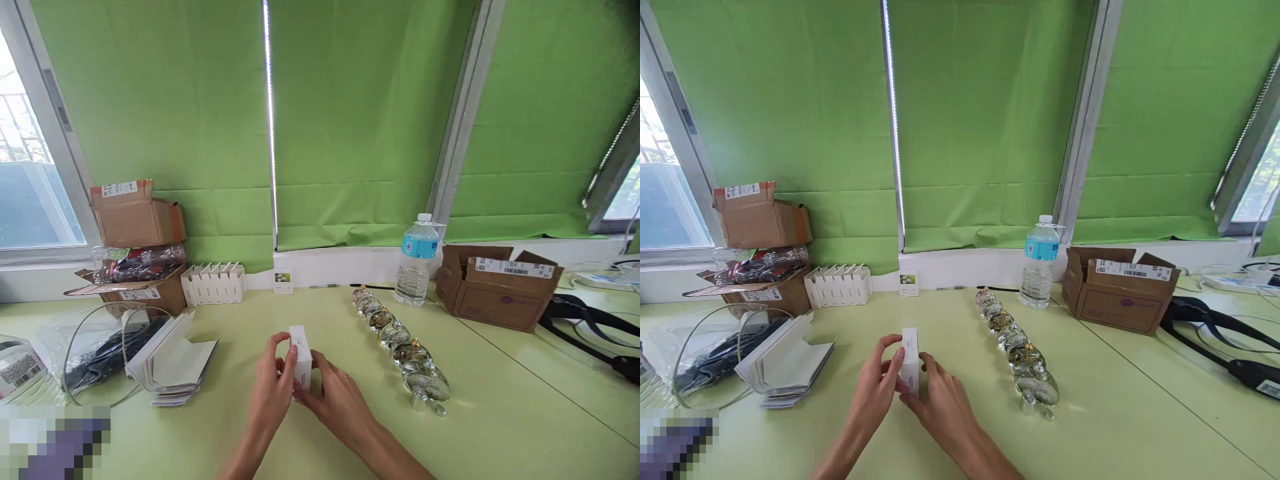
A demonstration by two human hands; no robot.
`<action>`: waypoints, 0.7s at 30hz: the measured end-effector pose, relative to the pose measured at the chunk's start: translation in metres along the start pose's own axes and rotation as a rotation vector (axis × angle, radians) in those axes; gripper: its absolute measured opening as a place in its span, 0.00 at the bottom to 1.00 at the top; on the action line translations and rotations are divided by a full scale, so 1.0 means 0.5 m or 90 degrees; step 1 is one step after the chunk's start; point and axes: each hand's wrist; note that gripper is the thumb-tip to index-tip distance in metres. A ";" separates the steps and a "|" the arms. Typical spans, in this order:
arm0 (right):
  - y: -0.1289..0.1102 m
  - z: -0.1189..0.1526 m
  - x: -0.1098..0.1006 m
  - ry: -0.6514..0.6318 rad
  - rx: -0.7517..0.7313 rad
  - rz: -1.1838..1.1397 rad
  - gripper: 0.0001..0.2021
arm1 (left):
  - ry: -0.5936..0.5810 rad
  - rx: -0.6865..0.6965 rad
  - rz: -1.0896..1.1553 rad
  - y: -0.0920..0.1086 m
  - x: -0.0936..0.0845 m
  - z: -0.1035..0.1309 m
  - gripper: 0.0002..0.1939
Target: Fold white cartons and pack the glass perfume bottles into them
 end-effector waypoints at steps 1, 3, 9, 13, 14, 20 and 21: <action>0.002 0.000 0.006 0.006 0.005 0.000 0.21 | -0.006 -0.003 -0.001 -0.005 -0.002 -0.004 0.26; 0.005 0.001 0.019 0.009 0.013 -0.001 0.22 | -0.026 -0.011 -0.010 -0.015 -0.008 -0.014 0.29; 0.020 -0.017 0.030 -0.017 -0.018 -0.034 0.18 | -0.076 -0.003 0.012 -0.037 -0.023 -0.038 0.43; 0.048 -0.044 0.007 -0.008 0.013 -0.090 0.17 | -0.150 0.006 0.015 -0.055 -0.038 -0.058 0.36; 0.055 -0.049 0.002 -0.003 0.024 -0.110 0.17 | -0.155 0.010 -0.001 -0.059 -0.041 -0.062 0.31; 0.060 -0.049 0.007 0.008 0.020 -0.201 0.21 | -0.182 0.023 0.001 -0.062 -0.049 -0.066 0.20; 0.059 -0.049 0.011 0.020 0.025 -0.203 0.20 | -0.190 0.020 0.021 -0.063 -0.047 -0.065 0.21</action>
Point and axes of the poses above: each hand's wrist, its own z-axis away from the middle knuckle, its own x-axis out of the palm, y = z × x, and after that the axes turned 12 degrees about y, right-handed
